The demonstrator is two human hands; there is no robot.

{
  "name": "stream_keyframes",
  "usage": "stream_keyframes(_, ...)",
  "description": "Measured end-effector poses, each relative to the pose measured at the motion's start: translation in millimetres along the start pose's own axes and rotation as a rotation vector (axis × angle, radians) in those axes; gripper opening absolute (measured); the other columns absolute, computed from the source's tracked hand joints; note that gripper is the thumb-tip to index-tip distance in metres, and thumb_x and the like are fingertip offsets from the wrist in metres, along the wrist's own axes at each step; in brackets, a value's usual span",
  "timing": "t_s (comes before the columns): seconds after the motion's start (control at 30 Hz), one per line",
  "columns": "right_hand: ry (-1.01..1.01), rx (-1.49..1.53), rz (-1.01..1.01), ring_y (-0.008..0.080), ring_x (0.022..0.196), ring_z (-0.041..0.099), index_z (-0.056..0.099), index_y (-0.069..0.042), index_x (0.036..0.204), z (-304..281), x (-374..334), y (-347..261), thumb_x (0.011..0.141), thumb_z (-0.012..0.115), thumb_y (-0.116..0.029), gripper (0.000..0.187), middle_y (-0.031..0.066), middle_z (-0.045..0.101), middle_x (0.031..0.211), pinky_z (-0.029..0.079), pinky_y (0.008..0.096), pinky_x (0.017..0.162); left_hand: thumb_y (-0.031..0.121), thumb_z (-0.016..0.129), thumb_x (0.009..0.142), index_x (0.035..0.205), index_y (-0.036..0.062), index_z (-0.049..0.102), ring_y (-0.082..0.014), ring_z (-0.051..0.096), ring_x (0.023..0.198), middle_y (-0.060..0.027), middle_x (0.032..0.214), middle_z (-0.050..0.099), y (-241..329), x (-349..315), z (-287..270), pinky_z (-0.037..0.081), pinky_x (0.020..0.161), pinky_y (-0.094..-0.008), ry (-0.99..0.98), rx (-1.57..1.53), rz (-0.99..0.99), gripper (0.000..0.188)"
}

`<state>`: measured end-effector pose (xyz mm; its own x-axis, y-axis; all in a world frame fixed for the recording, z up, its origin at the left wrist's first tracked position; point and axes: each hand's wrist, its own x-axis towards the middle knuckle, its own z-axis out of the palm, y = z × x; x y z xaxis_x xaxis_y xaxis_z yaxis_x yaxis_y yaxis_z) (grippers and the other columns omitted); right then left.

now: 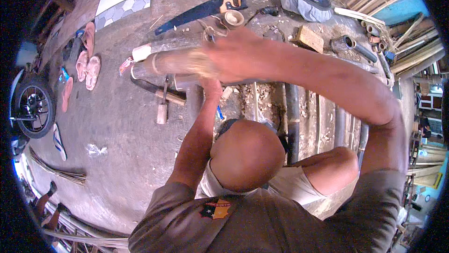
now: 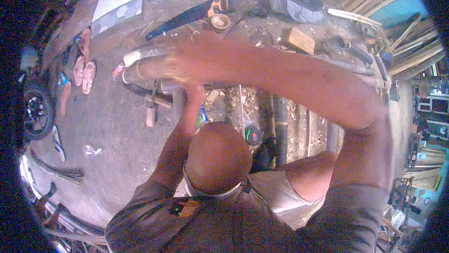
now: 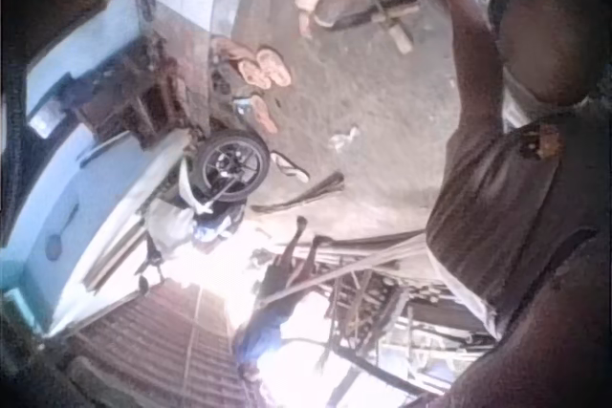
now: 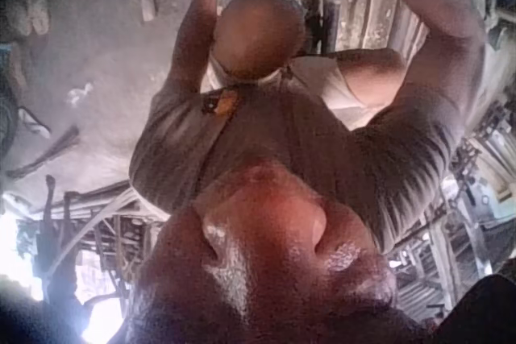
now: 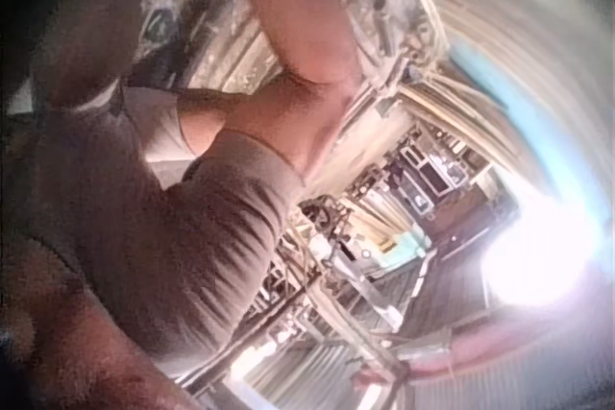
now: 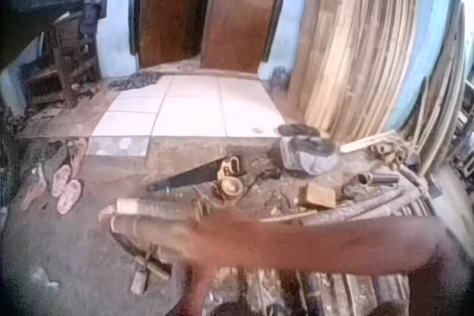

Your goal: The person measures and marks bamboo poles, then uses a mallet to fit them into a frame structure. The person repeatedly adjusts and secures the bamboo pieces to form a larger assembly.

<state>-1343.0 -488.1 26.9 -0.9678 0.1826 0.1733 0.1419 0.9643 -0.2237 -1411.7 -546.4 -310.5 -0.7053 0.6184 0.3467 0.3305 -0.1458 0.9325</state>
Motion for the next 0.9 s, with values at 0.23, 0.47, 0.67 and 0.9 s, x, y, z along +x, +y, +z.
stream_keyframes(0.23, -0.138, -0.103, 0.452, 0.0436, 0.085, 0.071, 0.055, -0.006, 0.133, -70.8, -55.2, -3.9, 0.078, 0.076, -0.039, 0.067, 0.0263, 0.071, 0.09, 0.057, 0.0511, 0.075, 0.01, 0.065, 0.086, 0.1, 0.0025, 0.061, -0.0211, 0.06, 0.08, -0.0076, 0.087, 0.063, 21.3, -1.0, 10.7, 0.053, 0.079, -0.0381, -0.087, -0.446, -0.315, 0.016)
stream_keyframes(0.47, 0.156, 0.105, 0.803, 0.0322, 0.104, 0.071, 0.056, 0.001, 0.134, -75.1, -139.1, 12.8, 0.078, 0.082, -0.036, 0.072, 0.0244, 0.071, 0.108, 0.052, 0.0425, 0.093, 0.008, 0.075, 0.081, 0.106, -0.0008, 0.067, -0.0125, 0.066, 0.087, -0.0039, 0.093, 0.071, 114.8, -5.1, 34.5, 0.053, 0.079, -0.0317, -0.144, -0.339, -0.413, 0.027)
stream_keyframes(0.67, 0.265, 0.364, 0.911, 0.0262, 0.109, 0.067, 0.053, 0.004, 0.136, -59.7, -162.4, 14.4, 0.078, 0.083, -0.034, 0.075, 0.0209, 0.069, 0.115, 0.051, 0.0407, 0.096, 0.007, 0.076, 0.08, 0.106, 0.0019, 0.065, -0.0152, 0.063, 0.084, -0.0042, 0.092, 0.068, 80.3, 11.1, 40.1, 0.053, 0.077, -0.0317, -0.076, -0.36, -0.605, 0.029)
stream_keyframes(0.9, 0.307, 0.45, 0.895, 0.0198, 0.11, 0.059, 0.052, 0.002, 0.132, -54.3, -175.0, 11.6, 0.083, 0.08, -0.038, 0.07, 0.0129, 0.065, 0.119, 0.044, 0.0368, 0.101, 0.007, 0.076, 0.084, 0.104, 0.0038, 0.062, -0.0119, 0.061, 0.082, -0.0027, 0.089, 0.066, 129.3, -3.8, 32.2, 0.052, 0.077, -0.0309, -0.27, -0.418, -0.403, 0.025)
